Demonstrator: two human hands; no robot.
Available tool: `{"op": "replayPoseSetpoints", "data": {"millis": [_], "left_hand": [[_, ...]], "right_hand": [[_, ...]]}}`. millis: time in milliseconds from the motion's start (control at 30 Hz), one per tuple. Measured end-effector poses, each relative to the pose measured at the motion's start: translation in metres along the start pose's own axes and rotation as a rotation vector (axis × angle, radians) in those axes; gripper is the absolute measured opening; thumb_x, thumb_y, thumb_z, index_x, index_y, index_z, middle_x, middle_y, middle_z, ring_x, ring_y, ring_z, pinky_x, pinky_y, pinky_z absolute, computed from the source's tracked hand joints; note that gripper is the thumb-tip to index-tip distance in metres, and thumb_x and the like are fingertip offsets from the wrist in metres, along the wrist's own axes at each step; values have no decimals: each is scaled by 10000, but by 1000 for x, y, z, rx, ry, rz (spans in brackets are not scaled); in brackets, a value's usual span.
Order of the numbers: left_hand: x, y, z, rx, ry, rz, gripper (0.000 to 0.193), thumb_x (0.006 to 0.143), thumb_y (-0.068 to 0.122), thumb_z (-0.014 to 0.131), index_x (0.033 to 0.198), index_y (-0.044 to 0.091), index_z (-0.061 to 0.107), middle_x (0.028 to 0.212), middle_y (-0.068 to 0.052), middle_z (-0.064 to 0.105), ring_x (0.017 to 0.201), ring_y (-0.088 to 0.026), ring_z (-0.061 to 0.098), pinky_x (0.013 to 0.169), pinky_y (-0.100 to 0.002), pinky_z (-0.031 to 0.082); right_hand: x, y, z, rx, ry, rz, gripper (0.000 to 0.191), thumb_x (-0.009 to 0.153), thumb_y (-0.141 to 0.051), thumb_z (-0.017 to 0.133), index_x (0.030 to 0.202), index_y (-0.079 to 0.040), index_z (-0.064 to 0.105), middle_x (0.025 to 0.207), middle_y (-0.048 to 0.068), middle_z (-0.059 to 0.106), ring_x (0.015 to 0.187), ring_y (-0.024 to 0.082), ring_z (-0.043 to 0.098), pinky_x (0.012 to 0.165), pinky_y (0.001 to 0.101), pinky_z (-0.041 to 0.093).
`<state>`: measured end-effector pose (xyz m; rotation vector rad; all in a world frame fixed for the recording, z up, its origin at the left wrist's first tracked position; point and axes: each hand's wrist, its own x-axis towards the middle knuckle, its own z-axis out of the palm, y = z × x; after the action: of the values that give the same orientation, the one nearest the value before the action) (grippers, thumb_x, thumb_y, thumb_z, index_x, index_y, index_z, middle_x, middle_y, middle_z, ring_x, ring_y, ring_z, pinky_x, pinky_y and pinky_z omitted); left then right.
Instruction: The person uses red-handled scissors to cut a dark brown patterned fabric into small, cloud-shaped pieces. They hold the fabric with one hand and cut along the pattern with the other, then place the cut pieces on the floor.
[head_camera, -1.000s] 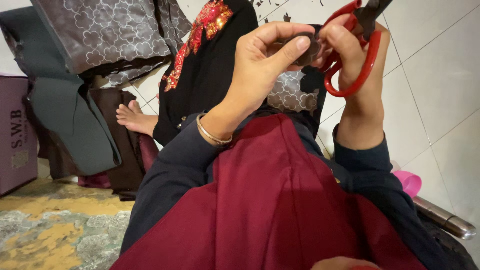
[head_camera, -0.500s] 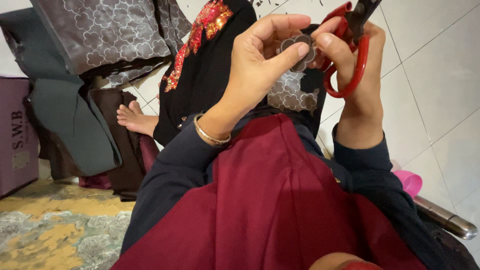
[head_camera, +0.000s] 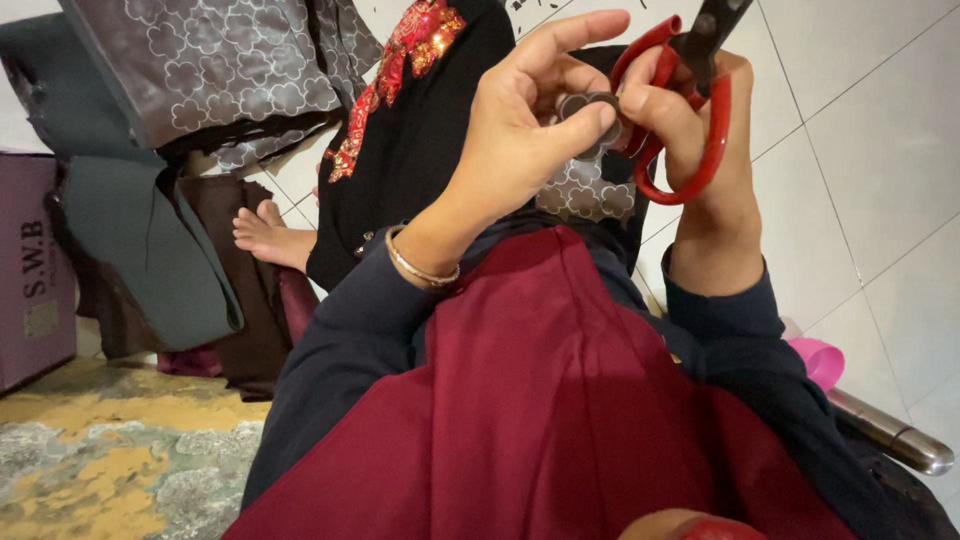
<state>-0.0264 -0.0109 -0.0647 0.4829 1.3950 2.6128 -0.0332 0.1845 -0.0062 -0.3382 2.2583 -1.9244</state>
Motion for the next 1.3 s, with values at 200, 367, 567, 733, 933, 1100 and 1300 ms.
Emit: {"op": "replayPoseSetpoints", "data": {"millis": [200, 367, 567, 733, 933, 1100, 1300], "left_hand": [[4, 0, -4, -162, -39, -78, 526, 1031, -62, 703, 1509, 9, 494, 1021, -30, 684, 927, -77, 657, 870, -214, 540], [7, -7, -6, -223, 45, -63, 535, 1022, -50, 739, 1509, 6, 527, 1055, -57, 717, 954, -94, 685, 890, -224, 553], [15, -20, -2, -34, 115, 11, 523, 986, -31, 806, 1455, -28, 574, 1000, -96, 777, 845, -95, 692, 795, -224, 562], [15, -21, -4, -127, 60, -58, 510, 977, -26, 787, 1434, -25, 562, 1055, -106, 790, 965, -136, 753, 900, -268, 620], [16, -18, -4, -275, 28, -174, 421, 1078, 125, 686, 1463, -10, 580, 1067, -81, 763, 944, -120, 718, 855, -269, 597], [16, -12, -7, -387, 26, -195, 424, 1112, 289, 567, 1449, 31, 580, 1065, -73, 769, 912, -110, 716, 838, -252, 592], [15, -20, -3, -94, 51, -82, 402, 1049, 75, 714, 1428, 1, 602, 1166, -61, 761, 1013, -80, 713, 878, -246, 595]], "right_hand": [[4, 14, -7, -50, 60, -39, 206, 1025, -123, 626, 907, 46, 613, 781, 103, 646, 668, 144, 606, 627, 246, 477], [19, 5, -6, -166, 235, -162, 182, 982, -30, 545, 1091, 67, 653, 998, 135, 712, 797, 160, 684, 715, 277, 563], [1, -13, -3, -7, 135, -6, 138, 973, -92, 609, 1005, 16, 689, 922, 86, 722, 703, 109, 685, 642, 233, 563], [3, -2, -7, -46, 18, -38, 179, 1063, -96, 715, 995, 64, 672, 863, 88, 679, 746, 124, 665, 687, 222, 509], [-1, 2, -10, -24, 101, -50, 195, 1002, -186, 706, 949, -4, 660, 785, 26, 634, 681, 90, 604, 628, 220, 465], [2, 8, -12, -85, 108, -80, 221, 1062, -144, 707, 941, 35, 661, 794, 50, 631, 692, 109, 591, 635, 230, 439], [5, 7, -8, -49, 117, -89, 211, 1090, -127, 690, 963, 36, 646, 801, 60, 650, 677, 126, 626, 634, 238, 488]]}}
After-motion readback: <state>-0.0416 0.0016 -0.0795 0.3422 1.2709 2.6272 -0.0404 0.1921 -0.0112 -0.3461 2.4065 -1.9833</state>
